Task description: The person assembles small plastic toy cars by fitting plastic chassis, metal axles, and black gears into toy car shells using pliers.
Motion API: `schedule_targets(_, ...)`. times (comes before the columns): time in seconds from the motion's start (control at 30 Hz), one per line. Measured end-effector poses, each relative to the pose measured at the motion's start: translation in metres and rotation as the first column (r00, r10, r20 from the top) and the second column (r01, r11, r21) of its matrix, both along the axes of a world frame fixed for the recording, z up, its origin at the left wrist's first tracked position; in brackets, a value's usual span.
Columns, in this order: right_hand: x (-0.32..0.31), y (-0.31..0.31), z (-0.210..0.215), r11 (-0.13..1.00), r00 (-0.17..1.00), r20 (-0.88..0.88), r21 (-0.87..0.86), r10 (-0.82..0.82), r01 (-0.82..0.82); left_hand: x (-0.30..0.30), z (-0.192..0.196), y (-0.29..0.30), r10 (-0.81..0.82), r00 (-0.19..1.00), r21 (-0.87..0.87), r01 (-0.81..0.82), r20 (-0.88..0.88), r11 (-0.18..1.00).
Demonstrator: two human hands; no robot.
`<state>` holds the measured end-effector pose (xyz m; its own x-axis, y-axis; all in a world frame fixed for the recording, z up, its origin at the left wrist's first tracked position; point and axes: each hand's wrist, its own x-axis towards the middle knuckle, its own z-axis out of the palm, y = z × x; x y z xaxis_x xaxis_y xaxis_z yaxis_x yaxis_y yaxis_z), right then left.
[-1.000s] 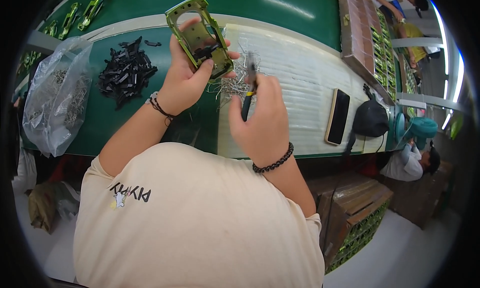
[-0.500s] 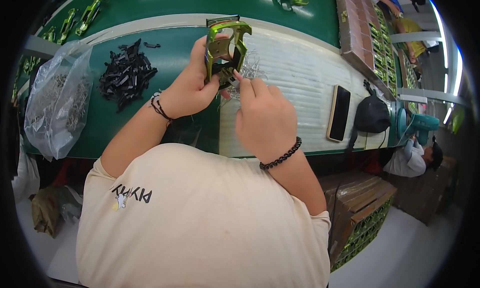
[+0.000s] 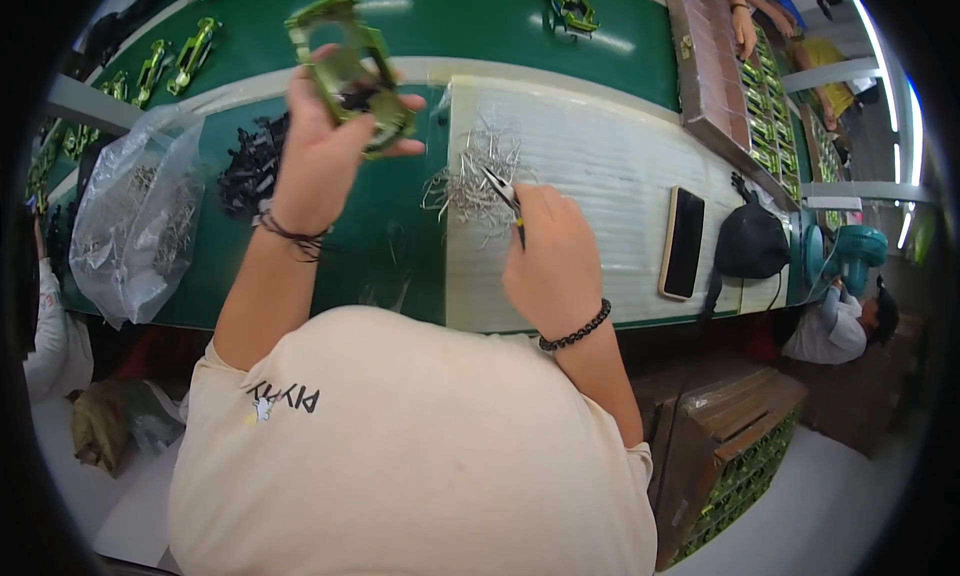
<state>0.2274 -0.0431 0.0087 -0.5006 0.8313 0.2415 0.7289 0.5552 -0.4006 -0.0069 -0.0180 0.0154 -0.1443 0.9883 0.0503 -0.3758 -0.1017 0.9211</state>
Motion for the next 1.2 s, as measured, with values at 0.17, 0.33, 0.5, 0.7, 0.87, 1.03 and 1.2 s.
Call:
schedule_targets(0.17,0.031,0.007,-0.046,0.936,0.919,-0.182,-0.097,-0.350,0.337,-0.106,0.032,0.061,0.252,0.964,-0.047,-0.256,-0.087,0.965)
schedule_targets(0.33,0.024,0.028,-0.057,0.889,0.841,-0.290,-0.170,-0.457,0.424,-0.220,0.000,0.116,0.213,0.939,-0.401,-0.310,-0.269,0.862)
schedule_targets(0.5,0.022,0.039,-0.064,0.928,0.898,-0.248,-0.013,-0.364,0.373,-0.292,-0.069,0.148,0.342,0.917,-0.544,-0.396,-0.203,0.739)
schedule_targets(0.7,0.017,0.040,-0.063,0.969,0.937,-0.249,-0.018,-0.245,0.248,-0.299,-0.067,0.145,0.319,0.839,-0.539,-0.531,-0.440,0.654)
schedule_targets(0.87,0.013,0.036,-0.061,0.957,0.946,-0.204,0.094,-0.251,0.274,-0.288,-0.035,0.163,-0.325,0.026,-0.248,-0.704,-0.945,0.665)
schedule_targets(1.03,0.024,0.041,-0.066,0.935,0.945,-0.175,0.180,-0.275,0.305,-0.186,0.006,0.203,-0.217,-0.347,0.033,-0.590,-0.912,0.806)
schedule_targets(1.2,0.028,0.041,-0.069,0.938,0.936,-0.247,0.174,-0.252,0.298,-0.067,0.007,0.242,0.085,-0.466,0.136,-0.076,-0.881,0.988)
